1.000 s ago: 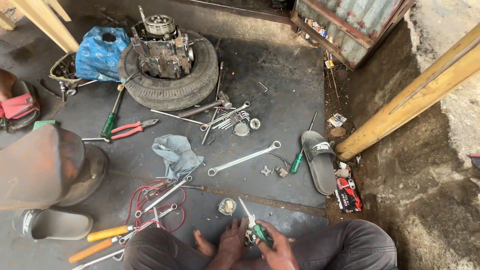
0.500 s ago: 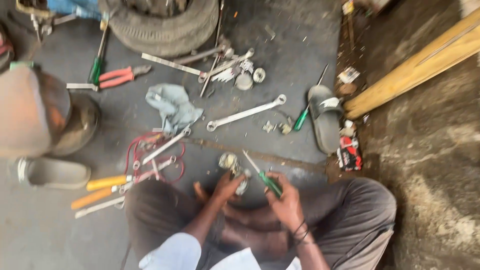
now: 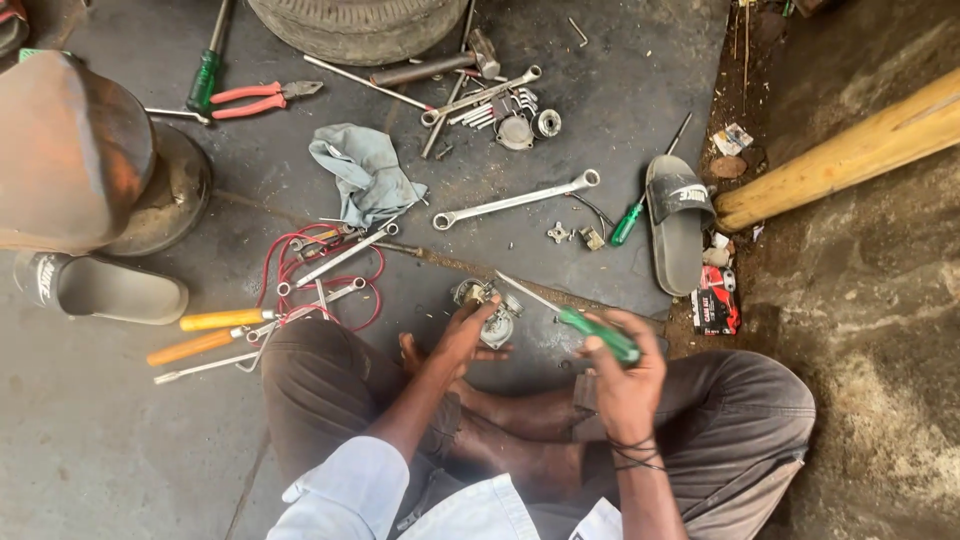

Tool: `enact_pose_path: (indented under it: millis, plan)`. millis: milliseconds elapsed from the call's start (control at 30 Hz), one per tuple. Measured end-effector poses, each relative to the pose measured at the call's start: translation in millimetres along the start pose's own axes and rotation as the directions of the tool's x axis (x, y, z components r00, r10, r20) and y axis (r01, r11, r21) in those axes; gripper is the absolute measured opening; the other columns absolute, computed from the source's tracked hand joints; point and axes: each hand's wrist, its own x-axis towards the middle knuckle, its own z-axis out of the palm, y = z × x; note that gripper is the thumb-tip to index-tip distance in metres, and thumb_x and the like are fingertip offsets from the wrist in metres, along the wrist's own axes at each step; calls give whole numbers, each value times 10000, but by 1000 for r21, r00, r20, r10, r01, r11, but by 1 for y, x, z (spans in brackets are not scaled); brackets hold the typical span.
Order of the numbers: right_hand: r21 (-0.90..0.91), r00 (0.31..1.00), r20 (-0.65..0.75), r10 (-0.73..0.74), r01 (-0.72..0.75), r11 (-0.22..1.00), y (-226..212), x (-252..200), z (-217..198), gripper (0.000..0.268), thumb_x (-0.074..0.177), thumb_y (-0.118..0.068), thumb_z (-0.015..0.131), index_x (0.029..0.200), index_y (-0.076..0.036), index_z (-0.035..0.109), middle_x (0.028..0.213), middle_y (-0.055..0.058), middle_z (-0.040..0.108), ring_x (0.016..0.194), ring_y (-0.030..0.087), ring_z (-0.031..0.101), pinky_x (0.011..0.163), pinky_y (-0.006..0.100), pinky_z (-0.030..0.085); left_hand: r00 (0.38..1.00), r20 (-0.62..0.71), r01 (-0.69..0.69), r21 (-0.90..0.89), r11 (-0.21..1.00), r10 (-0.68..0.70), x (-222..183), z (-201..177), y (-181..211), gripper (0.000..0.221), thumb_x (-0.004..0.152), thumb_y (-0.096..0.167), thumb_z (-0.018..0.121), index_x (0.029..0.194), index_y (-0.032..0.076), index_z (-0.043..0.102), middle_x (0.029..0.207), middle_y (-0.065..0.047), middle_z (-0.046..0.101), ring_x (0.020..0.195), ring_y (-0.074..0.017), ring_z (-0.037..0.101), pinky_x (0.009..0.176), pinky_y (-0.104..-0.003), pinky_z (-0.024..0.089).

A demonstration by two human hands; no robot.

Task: The recorder is disassembling and inspecting a motorcycle carburetor using a screwdriver and other tools on a workshop floor.

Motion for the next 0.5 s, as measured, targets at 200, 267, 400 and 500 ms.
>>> enact_pose_path:
  millis: [200, 267, 400, 500]
  plan:
    - [488, 992, -125, 21, 43, 872, 44, 12, -47, 244, 1056, -77, 654, 1273, -70, 543, 1176, 162, 691, 985, 211, 655, 855, 382, 553, 991, 133, 1, -196, 981, 26, -5, -2, 5, 681, 882, 378, 680, 1459, 107, 442, 1135, -174, 699, 861, -342, 764, 703, -497, 678]
    - [500, 993, -108, 46, 14, 866, 43, 7, -44, 228, 1074, -100, 644, 1273, -67, 538, 1169, 165, 685, 969, 218, 646, 843, 394, 552, 992, 117, -13, -256, 967, 45, -6, 1, -1, 674, 885, 322, 687, 1460, 125, 396, 1186, -156, 684, 913, -343, 759, 744, -529, 669]
    - [441, 999, -24, 24, -11, 897, 4, 0, -16, 239, 1041, -137, 650, 1234, -127, 508, 1086, 185, 691, 796, 231, 644, 676, 382, 557, 998, -40, -57, -360, 931, 46, -2, 11, -24, 650, 899, 210, 712, 1463, 109, 405, 1240, -166, 661, 1023, -339, 735, 804, -598, 666]
    - [349, 995, 34, -96, 78, 934, -3, -4, -7, 281, 1015, -111, 681, 1211, -134, 482, 1056, 188, 685, 762, 232, 664, 648, 370, 582, 998, -51, -52, -420, 906, 34, -31, 18, -16, 657, 859, 195, 696, 1450, 262, 417, 1286, -59, 624, 1069, -277, 688, 804, -593, 652]
